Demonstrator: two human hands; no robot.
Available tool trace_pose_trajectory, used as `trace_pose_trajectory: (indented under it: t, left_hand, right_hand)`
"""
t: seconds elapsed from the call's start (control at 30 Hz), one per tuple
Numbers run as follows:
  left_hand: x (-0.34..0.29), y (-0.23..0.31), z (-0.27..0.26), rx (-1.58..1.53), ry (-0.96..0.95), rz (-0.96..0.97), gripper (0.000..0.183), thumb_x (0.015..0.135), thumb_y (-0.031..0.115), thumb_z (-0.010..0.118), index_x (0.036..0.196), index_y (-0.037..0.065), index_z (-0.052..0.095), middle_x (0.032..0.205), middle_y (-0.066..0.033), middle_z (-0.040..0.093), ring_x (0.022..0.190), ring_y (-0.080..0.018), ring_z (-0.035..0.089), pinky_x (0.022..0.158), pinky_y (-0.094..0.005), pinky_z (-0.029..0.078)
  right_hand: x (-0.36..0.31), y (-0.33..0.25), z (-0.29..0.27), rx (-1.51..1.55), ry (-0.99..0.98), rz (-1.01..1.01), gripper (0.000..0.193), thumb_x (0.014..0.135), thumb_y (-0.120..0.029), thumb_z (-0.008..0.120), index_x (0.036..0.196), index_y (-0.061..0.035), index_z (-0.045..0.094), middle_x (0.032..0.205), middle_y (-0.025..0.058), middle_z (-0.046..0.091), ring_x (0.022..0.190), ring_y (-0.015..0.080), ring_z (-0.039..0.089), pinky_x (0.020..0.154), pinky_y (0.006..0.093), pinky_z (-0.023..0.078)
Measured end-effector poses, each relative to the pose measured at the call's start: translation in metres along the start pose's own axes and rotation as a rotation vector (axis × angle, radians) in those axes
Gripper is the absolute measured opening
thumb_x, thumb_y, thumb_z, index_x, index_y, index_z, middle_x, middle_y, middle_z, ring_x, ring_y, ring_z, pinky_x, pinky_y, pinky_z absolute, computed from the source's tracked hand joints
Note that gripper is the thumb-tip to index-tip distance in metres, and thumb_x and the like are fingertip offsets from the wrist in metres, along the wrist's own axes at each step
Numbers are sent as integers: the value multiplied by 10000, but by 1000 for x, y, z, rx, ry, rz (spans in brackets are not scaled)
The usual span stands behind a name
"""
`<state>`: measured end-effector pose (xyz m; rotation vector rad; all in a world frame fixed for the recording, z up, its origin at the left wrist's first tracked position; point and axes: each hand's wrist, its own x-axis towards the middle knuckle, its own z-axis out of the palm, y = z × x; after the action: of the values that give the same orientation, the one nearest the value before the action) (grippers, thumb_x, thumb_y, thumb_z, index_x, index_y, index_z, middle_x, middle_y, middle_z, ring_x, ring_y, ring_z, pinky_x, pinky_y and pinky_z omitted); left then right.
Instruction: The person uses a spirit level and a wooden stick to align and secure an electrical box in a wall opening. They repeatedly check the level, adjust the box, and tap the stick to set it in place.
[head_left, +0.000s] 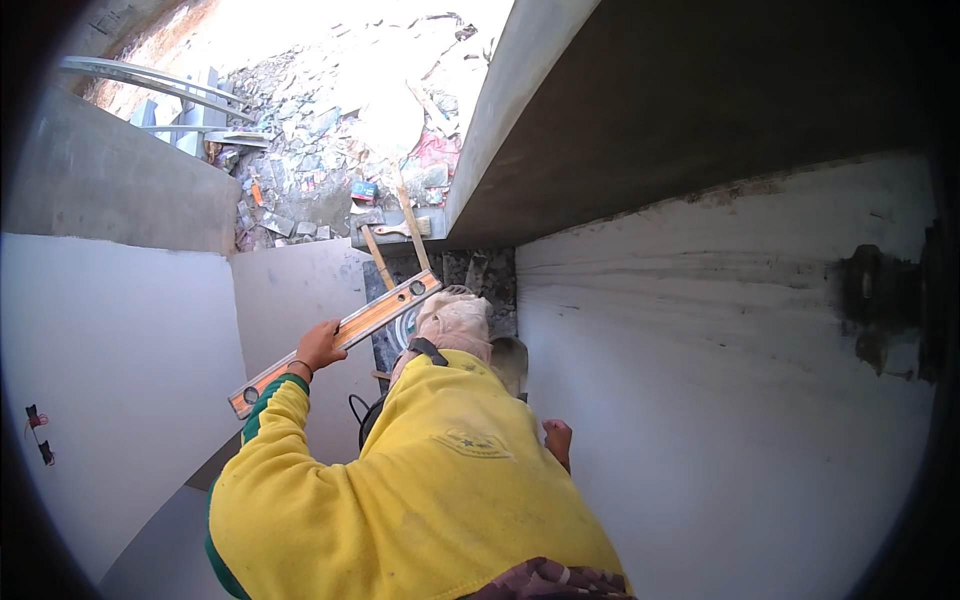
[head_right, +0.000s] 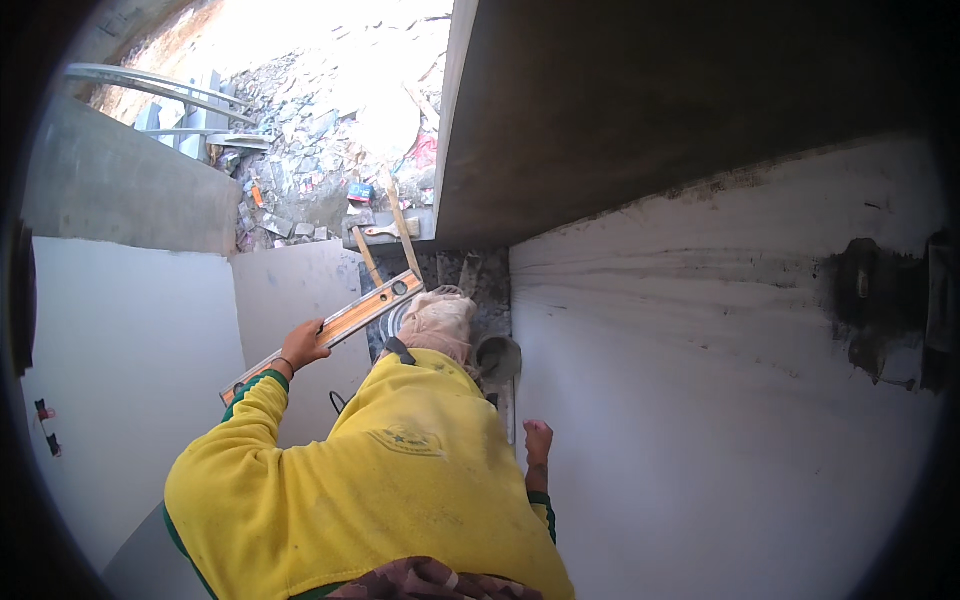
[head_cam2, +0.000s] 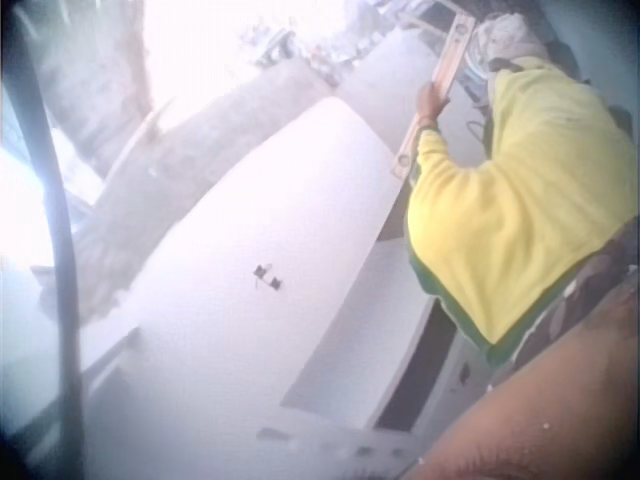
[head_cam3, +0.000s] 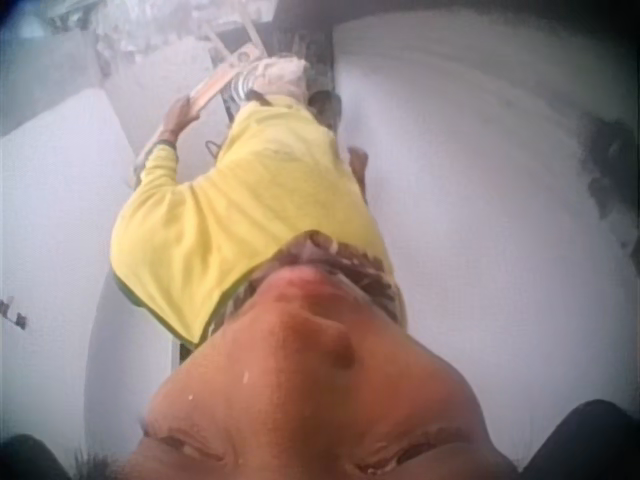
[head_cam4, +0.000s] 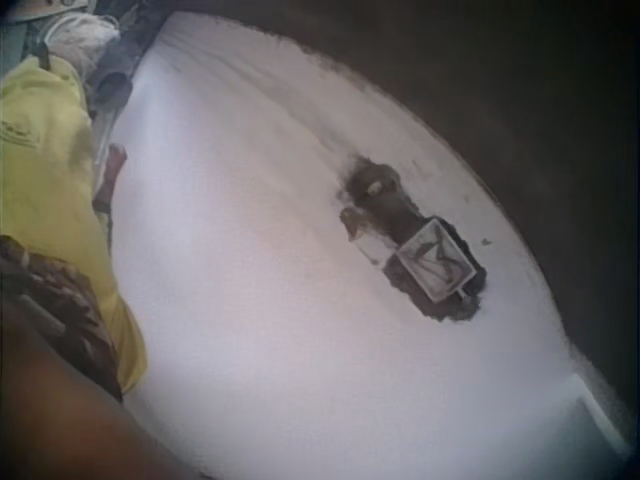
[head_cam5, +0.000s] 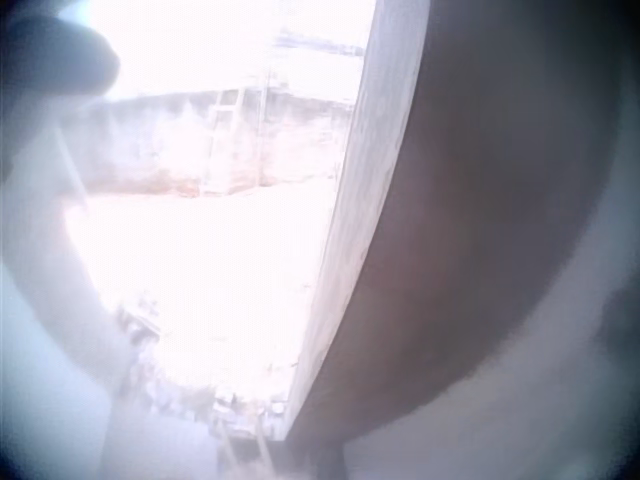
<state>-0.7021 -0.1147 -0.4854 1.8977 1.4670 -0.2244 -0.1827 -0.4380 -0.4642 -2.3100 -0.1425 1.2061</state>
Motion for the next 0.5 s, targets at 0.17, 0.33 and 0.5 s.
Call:
trace_pose_trajectory:
  t: [0.17, 0.33, 0.5]
  left_hand:
    - [-19, -4, 16, 30, -8, -296, 612, 683, 295, 812, 1206, 71, 586, 1137, -166, 657, 1098, -365, 626, 934, -452, 536]
    - [-14, -13, 35, 8, -4, -391, 573, 680, 302, 835, 1148, 46, 626, 1138, -177, 662, 1113, -369, 626, 946, -446, 533]
    - [-5, -26, 18, -245, -103, -274, 631, 595, 273, 871, 1135, 10, 675, 1043, -201, 723, 987, -348, 693, 881, -420, 553]
  right_hand:
    - [13, -3, 19, -44, -42, -14, 167, 899, -171, 733, 869, -13, 689, 714, -8, 611, 624, 95, 527, 570, 287, 425]
    - [32, 15, 27, -147, -21, -228, 207, 908, -221, 730, 905, -16, 699, 661, -2, 590, 511, 98, 495, 455, 292, 396]
    - [12, -40, 42, -304, 141, -272, 285, 984, -310, 632, 922, -40, 698, 820, 145, 710, 726, 280, 665, 714, 391, 512]
